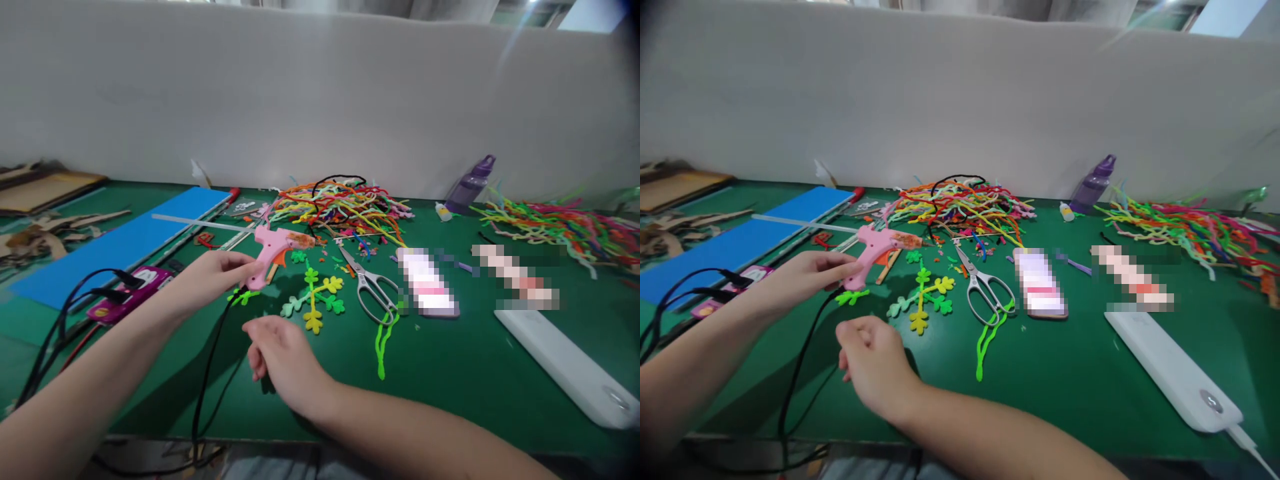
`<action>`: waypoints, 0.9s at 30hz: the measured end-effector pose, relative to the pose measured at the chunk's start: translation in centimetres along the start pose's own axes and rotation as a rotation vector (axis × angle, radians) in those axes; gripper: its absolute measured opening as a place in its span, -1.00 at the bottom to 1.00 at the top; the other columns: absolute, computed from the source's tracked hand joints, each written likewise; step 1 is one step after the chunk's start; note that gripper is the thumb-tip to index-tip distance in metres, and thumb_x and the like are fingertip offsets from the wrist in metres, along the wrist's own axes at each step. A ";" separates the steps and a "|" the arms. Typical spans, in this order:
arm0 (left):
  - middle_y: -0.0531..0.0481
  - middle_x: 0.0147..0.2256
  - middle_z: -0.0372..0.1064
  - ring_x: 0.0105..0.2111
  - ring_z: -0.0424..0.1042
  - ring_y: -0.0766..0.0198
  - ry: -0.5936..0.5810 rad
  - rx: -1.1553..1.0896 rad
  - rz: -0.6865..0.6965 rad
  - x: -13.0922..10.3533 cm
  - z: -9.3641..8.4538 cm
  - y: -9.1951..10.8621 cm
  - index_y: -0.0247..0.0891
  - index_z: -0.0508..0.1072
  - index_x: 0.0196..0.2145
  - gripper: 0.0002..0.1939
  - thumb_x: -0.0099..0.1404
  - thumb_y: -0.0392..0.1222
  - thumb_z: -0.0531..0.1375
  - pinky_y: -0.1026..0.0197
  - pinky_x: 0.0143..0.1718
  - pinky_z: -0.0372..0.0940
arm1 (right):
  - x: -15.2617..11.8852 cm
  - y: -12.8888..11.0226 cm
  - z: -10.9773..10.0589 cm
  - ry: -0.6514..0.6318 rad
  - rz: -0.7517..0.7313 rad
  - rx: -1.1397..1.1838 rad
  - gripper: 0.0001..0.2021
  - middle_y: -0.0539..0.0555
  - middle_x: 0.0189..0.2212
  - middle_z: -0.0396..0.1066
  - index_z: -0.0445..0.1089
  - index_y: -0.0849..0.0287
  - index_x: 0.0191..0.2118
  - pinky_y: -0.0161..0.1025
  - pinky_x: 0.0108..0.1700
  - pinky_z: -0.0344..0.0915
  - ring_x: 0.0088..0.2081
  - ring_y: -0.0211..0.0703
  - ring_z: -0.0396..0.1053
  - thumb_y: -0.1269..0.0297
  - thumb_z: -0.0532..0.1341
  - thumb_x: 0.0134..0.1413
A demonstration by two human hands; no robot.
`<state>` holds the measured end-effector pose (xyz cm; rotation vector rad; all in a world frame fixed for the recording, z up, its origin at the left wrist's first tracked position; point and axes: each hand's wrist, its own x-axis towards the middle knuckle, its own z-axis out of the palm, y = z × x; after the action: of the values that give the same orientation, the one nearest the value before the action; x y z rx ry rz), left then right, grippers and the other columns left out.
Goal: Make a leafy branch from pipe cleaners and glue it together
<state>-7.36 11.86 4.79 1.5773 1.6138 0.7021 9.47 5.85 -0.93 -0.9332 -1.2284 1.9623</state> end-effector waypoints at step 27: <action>0.12 -0.61 0.12 -0.65 0.02 0.40 -0.175 0.125 -0.114 8.4 -1.0 -4.9 -0.31 0.44 -0.42 -0.42 0.03 0.36 0.14 0.33 -0.64 -0.08 | -2.4 0.7 -1.2 -0.230 -0.216 -0.472 -0.68 -0.08 -0.57 0.26 0.46 0.17 -0.25 -0.45 -0.44 0.11 -0.49 -0.37 0.26 0.23 -0.04 0.27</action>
<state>-10.55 19.92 0.20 1.5740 1.6277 0.3982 11.72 4.21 -1.43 -0.7627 -1.8953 1.6710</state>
